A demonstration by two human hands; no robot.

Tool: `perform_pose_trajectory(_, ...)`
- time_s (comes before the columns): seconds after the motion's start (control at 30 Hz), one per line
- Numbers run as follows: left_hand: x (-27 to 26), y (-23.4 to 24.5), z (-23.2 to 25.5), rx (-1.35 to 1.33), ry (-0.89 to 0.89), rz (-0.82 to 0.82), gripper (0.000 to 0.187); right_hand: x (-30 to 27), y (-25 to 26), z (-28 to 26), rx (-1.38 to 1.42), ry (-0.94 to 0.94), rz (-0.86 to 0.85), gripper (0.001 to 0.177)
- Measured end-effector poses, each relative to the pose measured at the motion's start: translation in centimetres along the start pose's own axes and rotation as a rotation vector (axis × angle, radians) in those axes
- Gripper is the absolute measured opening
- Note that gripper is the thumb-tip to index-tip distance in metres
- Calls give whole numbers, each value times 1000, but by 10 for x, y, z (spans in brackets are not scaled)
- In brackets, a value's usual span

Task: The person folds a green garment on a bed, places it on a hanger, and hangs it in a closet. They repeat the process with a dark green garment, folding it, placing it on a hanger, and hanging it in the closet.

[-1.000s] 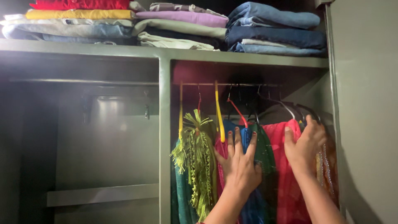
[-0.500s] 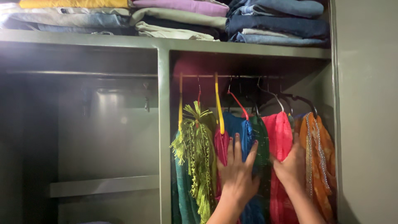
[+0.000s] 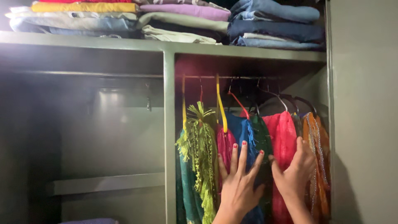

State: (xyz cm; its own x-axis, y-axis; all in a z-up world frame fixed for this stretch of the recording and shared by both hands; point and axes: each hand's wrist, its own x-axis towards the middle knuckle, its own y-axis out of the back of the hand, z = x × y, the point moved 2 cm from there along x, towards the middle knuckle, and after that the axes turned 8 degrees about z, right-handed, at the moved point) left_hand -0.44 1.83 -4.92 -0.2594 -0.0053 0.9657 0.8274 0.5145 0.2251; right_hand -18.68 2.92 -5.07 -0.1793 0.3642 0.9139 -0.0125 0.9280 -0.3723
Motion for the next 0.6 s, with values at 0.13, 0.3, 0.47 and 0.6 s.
perform_pose_trajectory(0.13,7,23,-3,-46,-55,102,91,12,7,-31,31,-26,2,87)
perform_pose_trajectory(0.3,13,54,-10,-38,-55,146,89,20,16,-77,145,-43,-6,77)
perform_pose_trajectory(0.47,15,81,-11,-54,-33,126,95,28,28,-116,129,-14,-6,73)
perform_pose_trajectory(0.6,13,103,-9,-87,-36,161,92,30,35,-139,157,-10,-23,69)
